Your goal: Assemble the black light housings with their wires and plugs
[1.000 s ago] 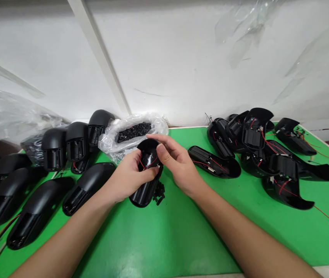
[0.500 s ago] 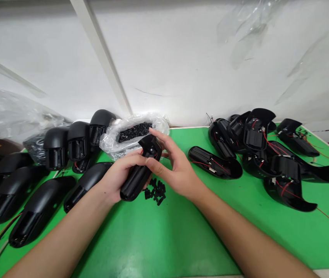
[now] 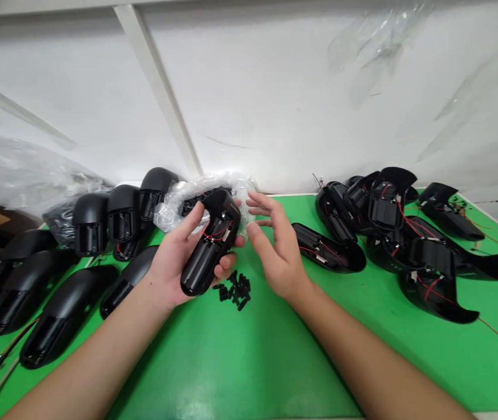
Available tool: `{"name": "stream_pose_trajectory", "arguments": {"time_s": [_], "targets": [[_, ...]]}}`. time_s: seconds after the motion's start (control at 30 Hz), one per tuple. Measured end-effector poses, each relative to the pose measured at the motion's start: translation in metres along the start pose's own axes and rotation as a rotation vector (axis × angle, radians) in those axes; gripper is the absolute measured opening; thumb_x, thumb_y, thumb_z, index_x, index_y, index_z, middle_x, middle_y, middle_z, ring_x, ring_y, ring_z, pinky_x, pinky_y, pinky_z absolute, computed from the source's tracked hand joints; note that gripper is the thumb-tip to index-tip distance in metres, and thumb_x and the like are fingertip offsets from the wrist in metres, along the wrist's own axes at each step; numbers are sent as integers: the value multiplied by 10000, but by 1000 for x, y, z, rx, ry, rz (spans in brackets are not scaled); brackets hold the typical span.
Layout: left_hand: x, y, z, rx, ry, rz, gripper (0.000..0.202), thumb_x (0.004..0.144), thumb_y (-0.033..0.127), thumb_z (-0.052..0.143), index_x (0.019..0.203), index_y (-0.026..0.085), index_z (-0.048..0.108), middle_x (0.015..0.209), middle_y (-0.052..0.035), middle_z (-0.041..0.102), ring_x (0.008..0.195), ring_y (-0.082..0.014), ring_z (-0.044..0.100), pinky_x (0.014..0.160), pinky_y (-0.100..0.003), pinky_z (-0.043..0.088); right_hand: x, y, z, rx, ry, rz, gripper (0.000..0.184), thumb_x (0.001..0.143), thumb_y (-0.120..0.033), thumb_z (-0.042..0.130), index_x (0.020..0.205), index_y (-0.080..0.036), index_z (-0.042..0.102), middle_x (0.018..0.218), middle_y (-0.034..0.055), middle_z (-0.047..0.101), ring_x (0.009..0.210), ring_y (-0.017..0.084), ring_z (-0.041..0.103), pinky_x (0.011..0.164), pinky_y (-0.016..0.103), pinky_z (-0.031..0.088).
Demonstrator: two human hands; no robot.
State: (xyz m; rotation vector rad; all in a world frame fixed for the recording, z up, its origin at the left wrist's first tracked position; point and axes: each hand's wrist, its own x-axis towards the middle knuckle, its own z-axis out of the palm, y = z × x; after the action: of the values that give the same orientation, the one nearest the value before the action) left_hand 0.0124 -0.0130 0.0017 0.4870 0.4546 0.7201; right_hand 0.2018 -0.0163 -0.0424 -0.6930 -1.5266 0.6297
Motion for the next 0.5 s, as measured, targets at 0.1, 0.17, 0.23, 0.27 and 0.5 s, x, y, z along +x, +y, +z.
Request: {"name": "stream_pose_trajectory", "arguments": {"time_s": [0.1, 0.17, 0.23, 0.27, 0.5], "targets": [[-6, 0, 14, -30, 9, 63, 641, 1063, 671, 430, 1074, 104, 727, 983, -164, 734, 723, -194, 720, 653, -304, 612, -1, 2, 0, -62, 94, -2, 348, 1106, -381, 541, 1435, -277, 583, 1370, 81, 634, 1269, 230, 600, 1032, 432, 498], [-12, -1, 26, -28, 57, 79, 453, 1027, 546, 610, 1013, 110, 732, 945, -124, 735, 810, -222, 750, 790, -386, 653, -1, 3, 1, -62, 102, 36, 334, 1105, -384, 543, 1414, -266, 587, 1333, 85, 635, 1255, 228, 597, 1033, 430, 490], [-19, -2, 36, -18, 132, 69, 245, 961, 354, 729, 966, 109, 730, 934, -99, 740, 836, -234, 764, 891, -451, 658, -1, 3, 2, -51, 86, 70, 334, 1102, -388, 547, 1410, -264, 583, 1328, 90, 630, 1260, 229, 592, 1036, 428, 485], [-24, -1, 40, -12, 176, 65, 189, 930, 290, 752, 961, 105, 729, 943, -101, 744, 800, -220, 758, 886, -443, 662, -1, 3, 2, -48, 79, 76, 336, 1101, -389, 550, 1411, -264, 581, 1332, 92, 628, 1265, 230, 590, 1036, 427, 484], [-90, 22, 30, 261, 580, 190, 564, 761, 397, 882, 1224, 134, 697, 1084, -147, 758, 734, -204, 702, 637, -302, 601, 0, 9, 4, -71, 71, 121, 320, 1060, -369, 617, 1348, -229, 615, 1273, 99, 660, 1220, 229, 613, 970, 394, 501]]}}
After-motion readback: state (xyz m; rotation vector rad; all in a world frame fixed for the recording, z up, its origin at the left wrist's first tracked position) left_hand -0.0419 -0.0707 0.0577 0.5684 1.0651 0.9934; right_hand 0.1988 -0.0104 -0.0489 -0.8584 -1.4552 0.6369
